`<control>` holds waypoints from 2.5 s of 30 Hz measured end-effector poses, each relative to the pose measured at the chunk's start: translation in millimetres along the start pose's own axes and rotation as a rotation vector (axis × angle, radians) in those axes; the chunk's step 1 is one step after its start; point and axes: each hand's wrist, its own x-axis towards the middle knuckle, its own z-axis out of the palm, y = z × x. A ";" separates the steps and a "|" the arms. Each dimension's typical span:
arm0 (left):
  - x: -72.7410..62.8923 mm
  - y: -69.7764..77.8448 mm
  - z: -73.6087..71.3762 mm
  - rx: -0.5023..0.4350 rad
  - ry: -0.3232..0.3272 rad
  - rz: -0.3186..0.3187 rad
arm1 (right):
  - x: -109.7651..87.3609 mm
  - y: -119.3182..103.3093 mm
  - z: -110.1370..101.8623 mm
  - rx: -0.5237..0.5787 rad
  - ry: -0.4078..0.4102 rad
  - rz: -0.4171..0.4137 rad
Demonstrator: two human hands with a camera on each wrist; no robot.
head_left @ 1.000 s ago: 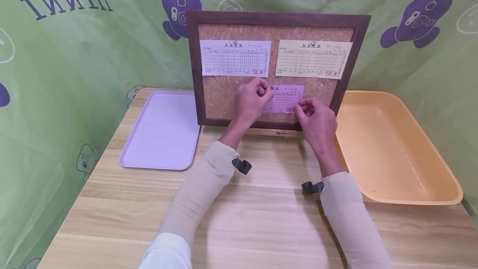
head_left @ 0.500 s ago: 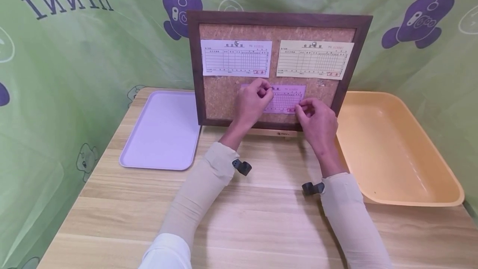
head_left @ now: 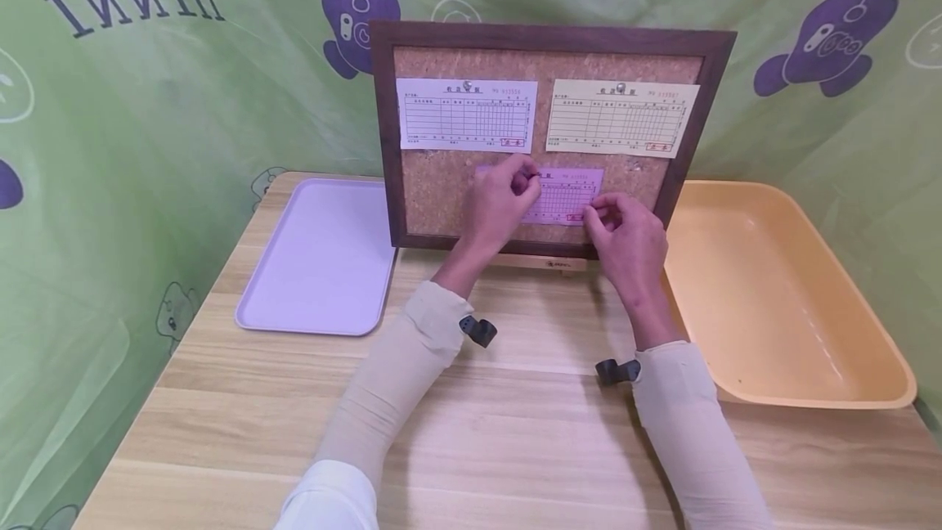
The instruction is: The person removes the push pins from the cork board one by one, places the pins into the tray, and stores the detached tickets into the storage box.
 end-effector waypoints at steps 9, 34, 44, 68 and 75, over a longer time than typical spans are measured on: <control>0.6 6.6 -0.2 0.139 0.035 0.058 | 1.2 0.8 -0.4 0.003 0.021 -0.015; -0.1 11.6 -1.7 0.282 -0.002 0.134 | 0.1 0.3 0.8 0.016 0.039 -0.036; 0.6 11.3 -1.3 0.255 -0.023 0.130 | -1.0 0.1 1.5 0.025 0.038 -0.034; 4.0 11.5 -2.0 0.291 -0.056 0.134 | 0.6 0.9 4.1 0.013 0.061 -0.032; 3.4 12.3 -1.5 0.300 -0.075 0.137 | -2.1 3.1 4.6 0.003 0.057 -0.028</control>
